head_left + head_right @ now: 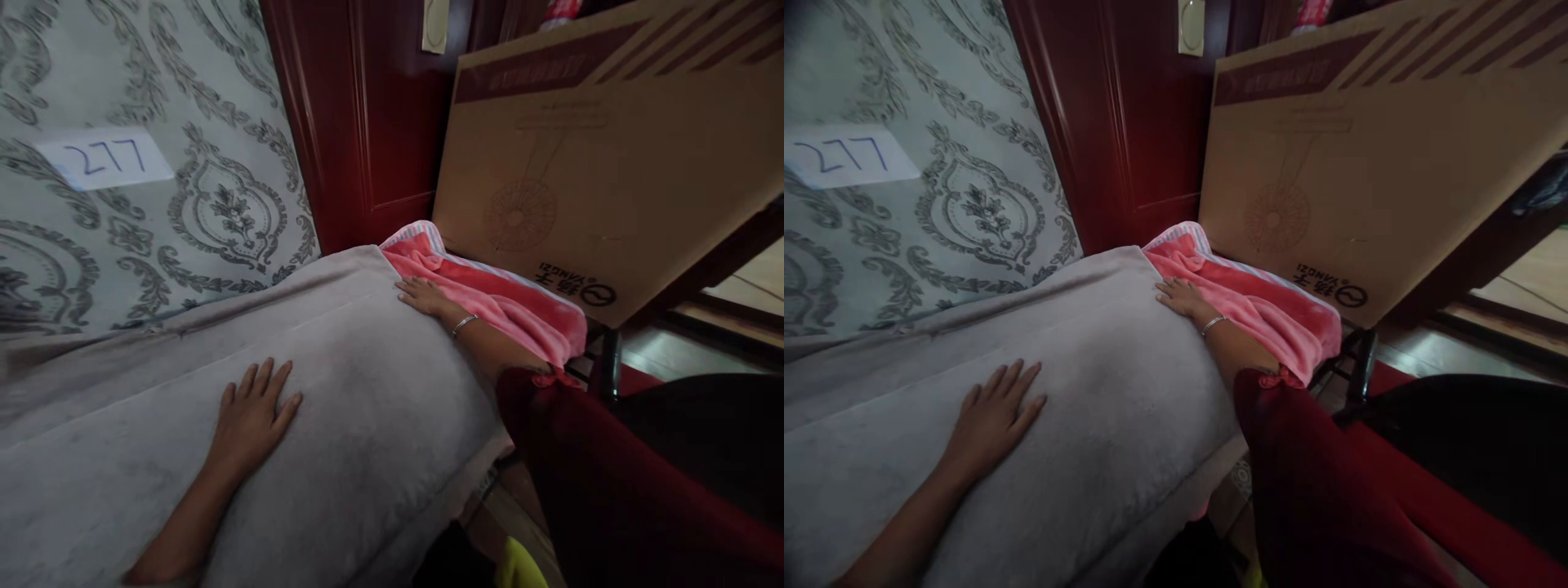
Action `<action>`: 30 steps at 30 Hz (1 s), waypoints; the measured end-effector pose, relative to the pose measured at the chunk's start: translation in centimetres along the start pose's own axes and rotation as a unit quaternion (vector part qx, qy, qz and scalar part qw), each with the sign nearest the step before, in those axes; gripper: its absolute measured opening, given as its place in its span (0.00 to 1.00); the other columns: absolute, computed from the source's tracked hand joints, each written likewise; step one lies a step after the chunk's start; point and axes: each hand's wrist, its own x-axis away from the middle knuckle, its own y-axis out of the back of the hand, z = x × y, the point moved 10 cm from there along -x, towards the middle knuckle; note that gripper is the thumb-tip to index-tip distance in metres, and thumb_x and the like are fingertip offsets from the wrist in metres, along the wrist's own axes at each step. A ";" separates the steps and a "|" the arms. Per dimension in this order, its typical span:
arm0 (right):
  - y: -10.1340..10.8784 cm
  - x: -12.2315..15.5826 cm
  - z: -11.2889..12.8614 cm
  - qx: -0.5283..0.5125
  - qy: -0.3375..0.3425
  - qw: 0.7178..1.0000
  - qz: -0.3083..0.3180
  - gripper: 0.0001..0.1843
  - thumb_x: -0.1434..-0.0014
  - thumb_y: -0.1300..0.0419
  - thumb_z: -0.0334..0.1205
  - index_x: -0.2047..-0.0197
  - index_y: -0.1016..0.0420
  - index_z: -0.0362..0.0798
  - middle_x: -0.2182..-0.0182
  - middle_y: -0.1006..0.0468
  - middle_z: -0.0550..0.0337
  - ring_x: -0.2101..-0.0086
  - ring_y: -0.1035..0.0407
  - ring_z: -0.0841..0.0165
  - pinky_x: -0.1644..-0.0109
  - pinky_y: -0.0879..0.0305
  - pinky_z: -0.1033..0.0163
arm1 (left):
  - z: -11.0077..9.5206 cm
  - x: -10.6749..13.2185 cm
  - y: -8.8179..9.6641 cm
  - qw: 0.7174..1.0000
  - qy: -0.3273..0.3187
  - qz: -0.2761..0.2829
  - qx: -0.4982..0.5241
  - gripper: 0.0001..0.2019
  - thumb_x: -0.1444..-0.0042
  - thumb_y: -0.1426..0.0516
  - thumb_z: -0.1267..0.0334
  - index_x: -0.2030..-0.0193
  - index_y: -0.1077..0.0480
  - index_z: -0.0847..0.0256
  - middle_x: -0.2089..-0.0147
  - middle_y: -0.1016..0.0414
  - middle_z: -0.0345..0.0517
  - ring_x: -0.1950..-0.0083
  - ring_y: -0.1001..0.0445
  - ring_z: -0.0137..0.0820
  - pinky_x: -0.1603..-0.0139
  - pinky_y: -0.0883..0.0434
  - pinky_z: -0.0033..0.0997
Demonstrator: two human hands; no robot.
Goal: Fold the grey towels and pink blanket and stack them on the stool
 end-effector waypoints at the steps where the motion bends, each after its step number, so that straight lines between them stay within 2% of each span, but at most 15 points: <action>1: 0.5 0.8 0.4 0.000 -0.022 1.000 -0.005 0.35 0.26 0.61 0.57 0.21 0.52 0.55 0.22 0.59 0.55 0.25 0.65 0.53 0.25 0.64 0.36 | 0.0 0.0 0.1 1.000 0.003 0.002 0.000 0.32 0.31 0.56 0.46 0.26 0.38 0.59 0.24 0.43 0.60 0.23 0.47 0.57 0.30 0.43 0.68; 3: 1.4 3.3 2.1 -0.001 -0.042 0.999 -0.028 0.35 0.26 0.61 0.57 0.21 0.54 0.56 0.22 0.61 0.54 0.25 0.67 0.50 0.26 0.63 0.32 | -0.1 -0.1 0.2 1.000 0.005 0.009 0.001 0.33 0.31 0.57 0.46 0.26 0.39 0.60 0.23 0.43 0.60 0.23 0.47 0.57 0.30 0.43 0.68; 5: 1.3 6.8 5.1 -0.004 0.001 0.999 -0.044 0.35 0.26 0.60 0.59 0.21 0.55 0.58 0.22 0.62 0.55 0.25 0.68 0.49 0.26 0.63 0.32 | -0.3 -0.2 0.3 1.000 0.005 0.016 0.001 0.33 0.31 0.58 0.46 0.26 0.40 0.61 0.23 0.44 0.61 0.23 0.47 0.57 0.30 0.44 0.68; 8: -0.7 12.9 9.3 -0.004 0.110 0.994 -0.028 0.36 0.27 0.58 0.63 0.21 0.55 0.63 0.22 0.61 0.59 0.25 0.67 0.49 0.26 0.62 0.33 | -0.5 -0.3 0.4 1.000 0.005 0.023 -0.002 0.35 0.31 0.60 0.45 0.25 0.42 0.62 0.22 0.46 0.61 0.23 0.49 0.58 0.30 0.44 0.67; 10: -2.1 16.0 9.8 0.003 0.141 0.990 -0.007 0.36 0.28 0.58 0.64 0.22 0.53 0.64 0.22 0.59 0.60 0.25 0.65 0.50 0.26 0.61 0.34 | -0.6 -0.4 0.5 1.000 0.003 0.020 0.002 0.35 0.31 0.61 0.45 0.25 0.42 0.62 0.22 0.46 0.61 0.23 0.48 0.58 0.30 0.44 0.67; 13: -2.6 17.5 6.5 0.021 0.104 0.994 0.006 0.35 0.27 0.58 0.62 0.22 0.51 0.61 0.22 0.58 0.59 0.25 0.64 0.50 0.25 0.62 0.35 | -0.6 -0.7 0.5 1.000 0.001 0.018 0.000 0.36 0.32 0.61 0.45 0.24 0.42 0.63 0.22 0.46 0.62 0.23 0.48 0.59 0.30 0.44 0.67; 16: -1.6 16.5 1.4 0.017 0.034 0.999 0.001 0.35 0.26 0.59 0.59 0.22 0.52 0.58 0.22 0.59 0.58 0.25 0.64 0.50 0.25 0.61 0.35 | -0.6 -0.8 0.7 1.000 0.001 0.016 -0.006 0.35 0.32 0.59 0.47 0.25 0.42 0.63 0.23 0.46 0.62 0.24 0.47 0.59 0.30 0.43 0.67; 18: -1.2 15.7 -0.9 0.002 0.010 1.000 -0.001 0.35 0.26 0.59 0.59 0.22 0.52 0.58 0.22 0.59 0.59 0.26 0.64 0.48 0.26 0.58 0.35 | -0.9 -0.7 1.0 1.000 -0.001 0.007 -0.003 0.34 0.32 0.58 0.48 0.26 0.40 0.63 0.24 0.43 0.62 0.24 0.45 0.59 0.30 0.42 0.65; 21: -1.5 15.0 -2.2 -0.014 0.014 1.000 -0.017 0.36 0.27 0.60 0.62 0.22 0.51 0.60 0.22 0.58 0.61 0.26 0.62 0.48 0.26 0.57 0.36 | -1.5 -0.3 1.7 1.000 -0.011 -0.008 0.003 0.32 0.32 0.58 0.51 0.28 0.37 0.65 0.26 0.39 0.63 0.25 0.43 0.56 0.30 0.41 0.59; 24: -2.2 14.8 -2.7 -0.019 0.020 0.999 -0.039 0.37 0.28 0.61 0.65 0.22 0.49 0.61 0.23 0.55 0.62 0.26 0.60 0.46 0.26 0.56 0.34 | -1.1 0.4 1.4 0.999 -0.023 0.023 0.011 0.32 0.31 0.59 0.52 0.26 0.40 0.63 0.24 0.42 0.60 0.23 0.45 0.52 0.28 0.44 0.57; 27: -2.9 14.6 -3.1 -0.019 0.028 0.998 -0.049 0.37 0.29 0.61 0.65 0.23 0.47 0.61 0.23 0.53 0.61 0.27 0.58 0.45 0.28 0.54 0.31 | 2.2 2.2 0.8 0.998 0.005 0.064 0.017 0.31 0.29 0.60 0.51 0.23 0.46 0.58 0.21 0.49 0.54 0.21 0.50 0.50 0.26 0.49 0.60; 30: -3.7 14.3 -3.9 -0.006 0.029 0.998 -0.047 0.36 0.28 0.61 0.63 0.23 0.47 0.60 0.23 0.52 0.59 0.27 0.56 0.45 0.28 0.52 0.31 | 8.6 5.9 0.9 0.993 0.090 0.080 0.011 0.32 0.29 0.61 0.49 0.22 0.47 0.56 0.20 0.52 0.53 0.21 0.53 0.50 0.26 0.50 0.61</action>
